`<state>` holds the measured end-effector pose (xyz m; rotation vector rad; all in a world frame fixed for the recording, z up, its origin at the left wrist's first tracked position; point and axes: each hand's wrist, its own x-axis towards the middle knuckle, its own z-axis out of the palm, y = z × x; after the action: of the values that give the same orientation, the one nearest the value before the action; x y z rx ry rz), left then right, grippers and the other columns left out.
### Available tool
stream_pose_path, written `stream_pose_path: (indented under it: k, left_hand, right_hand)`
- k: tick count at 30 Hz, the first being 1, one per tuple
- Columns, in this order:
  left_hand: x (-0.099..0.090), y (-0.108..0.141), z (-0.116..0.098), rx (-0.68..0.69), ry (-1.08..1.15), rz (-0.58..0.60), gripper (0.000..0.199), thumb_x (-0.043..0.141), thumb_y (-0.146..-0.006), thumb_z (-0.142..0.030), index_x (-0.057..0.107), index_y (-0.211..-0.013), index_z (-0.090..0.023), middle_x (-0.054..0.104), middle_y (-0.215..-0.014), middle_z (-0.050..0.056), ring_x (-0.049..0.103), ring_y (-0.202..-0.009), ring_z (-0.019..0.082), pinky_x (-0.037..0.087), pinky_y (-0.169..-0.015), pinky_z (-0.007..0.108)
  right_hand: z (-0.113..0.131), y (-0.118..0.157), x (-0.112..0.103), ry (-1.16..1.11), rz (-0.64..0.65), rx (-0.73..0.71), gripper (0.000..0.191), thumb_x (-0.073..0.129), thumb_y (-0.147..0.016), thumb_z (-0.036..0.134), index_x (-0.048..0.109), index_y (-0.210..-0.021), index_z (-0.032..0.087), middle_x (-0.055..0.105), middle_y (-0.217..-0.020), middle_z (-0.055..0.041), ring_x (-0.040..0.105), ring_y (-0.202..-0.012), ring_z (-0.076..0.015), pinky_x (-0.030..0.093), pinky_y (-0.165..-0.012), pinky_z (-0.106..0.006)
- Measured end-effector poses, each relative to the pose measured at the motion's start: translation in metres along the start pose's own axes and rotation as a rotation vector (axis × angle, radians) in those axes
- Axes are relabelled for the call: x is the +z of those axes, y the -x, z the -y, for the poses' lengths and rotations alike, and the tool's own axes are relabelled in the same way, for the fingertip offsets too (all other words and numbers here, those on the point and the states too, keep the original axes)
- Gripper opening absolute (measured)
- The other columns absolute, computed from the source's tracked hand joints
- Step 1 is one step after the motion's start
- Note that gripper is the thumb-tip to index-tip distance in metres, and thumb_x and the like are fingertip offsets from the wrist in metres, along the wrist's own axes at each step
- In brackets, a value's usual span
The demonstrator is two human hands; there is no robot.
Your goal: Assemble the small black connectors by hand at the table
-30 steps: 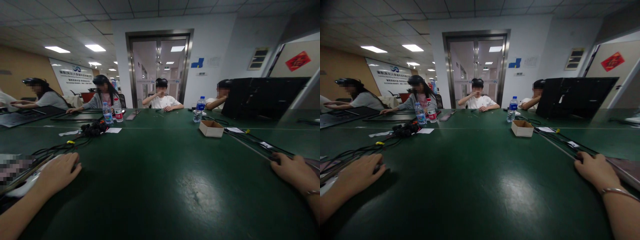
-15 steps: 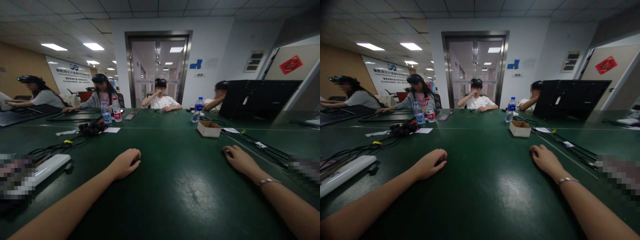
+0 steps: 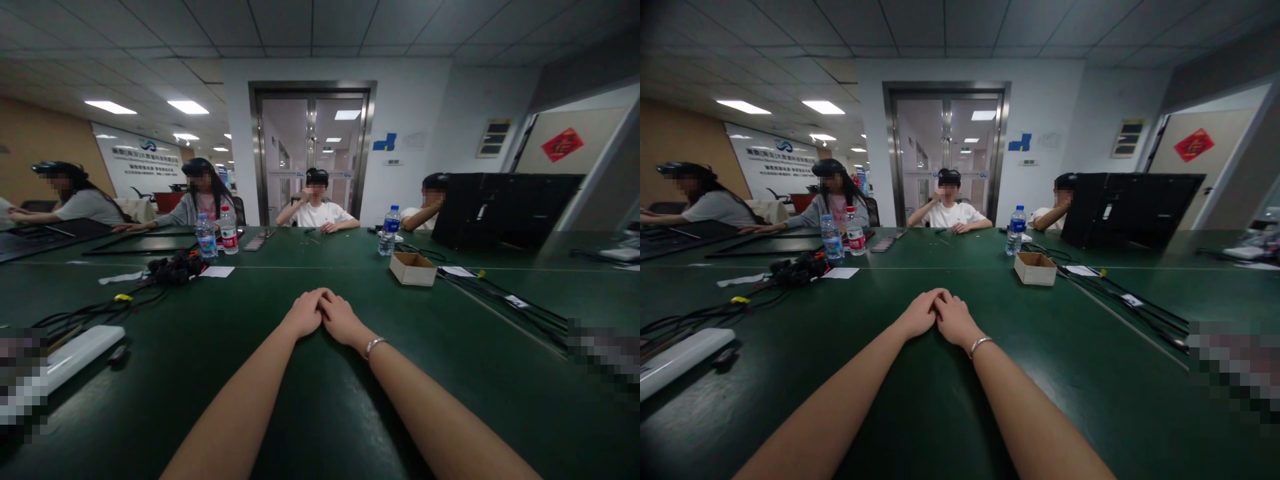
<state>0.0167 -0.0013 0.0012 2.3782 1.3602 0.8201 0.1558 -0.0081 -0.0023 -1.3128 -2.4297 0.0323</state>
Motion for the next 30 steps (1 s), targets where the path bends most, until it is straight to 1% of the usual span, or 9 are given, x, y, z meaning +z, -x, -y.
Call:
stream_pose_path:
  k: [4, 7, 10, 13, 17, 20, 22, 26, 30]
  left_hand:
    - [-0.003, 0.001, 0.006, 0.028, 0.104, 0.008, 0.054, 0.048, -0.072, -0.010, 0.052, -0.123, -0.025, 0.063, -0.116, 0.004, 0.056, -0.104, 0.022, 0.043, -0.093, 0.035]
    - [-0.006, 0.004, 0.007, 0.051, 0.135, -0.020, 0.051, 0.052, -0.072, -0.012, 0.055, -0.121, -0.024, 0.064, -0.117, 0.006, 0.056, -0.105, 0.024, 0.043, -0.094, 0.037]
    - [-0.009, 0.007, 0.010, 0.075, 0.142, -0.039, 0.041, 0.053, -0.074, -0.013, 0.060, -0.113, -0.024, 0.066, -0.110, 0.006, 0.058, -0.102, 0.024, 0.044, -0.093, 0.038]
    - [-0.011, 0.010, 0.015, 0.048, 0.182, -0.036, 0.035, 0.054, -0.078, -0.015, 0.061, -0.111, -0.022, 0.067, -0.105, 0.007, 0.060, -0.098, 0.022, 0.046, -0.090, 0.036]
    - [-0.012, 0.012, 0.020, 0.009, 0.171, -0.032, 0.028, 0.053, -0.082, -0.023, 0.063, -0.109, -0.021, 0.065, -0.105, 0.008, 0.060, -0.097, 0.020, 0.048, -0.087, 0.034]
    - [-0.013, 0.014, 0.021, -0.007, 0.134, -0.033, 0.035, 0.052, -0.083, -0.022, 0.059, -0.116, -0.024, 0.063, -0.100, 0.006, 0.060, -0.093, 0.019, 0.048, -0.085, 0.033]
    - [-0.014, 0.014, 0.020, -0.019, 0.134, -0.036, 0.038, 0.052, -0.082, -0.020, 0.058, -0.120, -0.025, 0.061, -0.099, 0.005, 0.059, -0.092, 0.018, 0.048, -0.085, 0.033]
    - [-0.016, 0.015, 0.016, -0.059, 0.156, -0.084, 0.035, 0.049, -0.084, -0.020, 0.062, -0.115, -0.028, 0.057, -0.104, 0.005, 0.058, -0.095, 0.018, 0.048, -0.087, 0.032]
    - [-0.019, 0.015, 0.014, -0.089, 0.210, -0.100, 0.027, 0.051, -0.083, -0.020, 0.066, -0.105, -0.026, 0.056, -0.102, 0.005, 0.058, -0.093, 0.017, 0.048, -0.086, 0.032]
  right_hand:
    - [-0.004, 0.003, -0.002, -0.096, -0.006, -0.040, 0.033, 0.042, -0.086, 0.012, 0.057, -0.113, 0.022, 0.051, -0.125, -0.0072, 0.048, -0.099, -0.0186, 0.035, -0.090, -0.033]
    - [-0.004, 0.007, -0.007, -0.113, -0.036, -0.043, 0.039, 0.044, -0.083, 0.010, 0.055, -0.118, 0.022, 0.053, -0.121, -0.0080, 0.048, -0.098, -0.0194, 0.036, -0.090, -0.035]
    - [-0.004, 0.009, -0.008, -0.145, -0.068, -0.022, 0.045, 0.048, -0.081, 0.010, 0.050, -0.124, 0.021, 0.056, -0.112, -0.0093, 0.049, -0.096, -0.0205, 0.038, -0.089, -0.036]
    - [-0.008, 0.008, -0.007, -0.265, -0.110, 0.000, 0.041, 0.053, -0.079, 0.011, 0.054, -0.119, 0.020, 0.057, -0.111, -0.0086, 0.051, -0.101, -0.0204, 0.039, -0.091, -0.036]
    - [-0.016, 0.005, -0.007, -0.475, -0.179, 0.116, 0.031, 0.062, -0.078, 0.023, 0.060, -0.109, 0.019, 0.063, -0.105, -0.0069, 0.057, -0.096, -0.0192, 0.044, -0.087, -0.035]
    - [-0.020, 0.004, -0.008, -0.550, -0.219, 0.209, 0.025, 0.063, -0.078, 0.032, 0.065, -0.100, 0.020, 0.066, -0.098, -0.0054, 0.059, -0.090, -0.0190, 0.045, -0.084, -0.035]
    - [-0.022, 0.004, -0.008, -0.580, -0.236, 0.242, 0.024, 0.065, -0.076, 0.033, 0.066, -0.096, 0.020, 0.067, -0.094, -0.0045, 0.060, -0.088, -0.0183, 0.046, -0.083, -0.034]
    - [-0.026, 0.004, -0.005, -0.634, -0.285, 0.280, 0.033, 0.069, -0.070, 0.032, 0.065, -0.101, 0.021, 0.066, -0.094, -0.0031, 0.060, -0.083, -0.0160, 0.048, -0.079, -0.032]
    - [-0.027, 0.003, -0.003, -0.731, -0.305, 0.340, 0.036, 0.066, -0.072, 0.033, 0.063, -0.105, 0.019, 0.065, -0.092, -0.0048, 0.061, -0.074, -0.0148, 0.050, -0.071, -0.031]
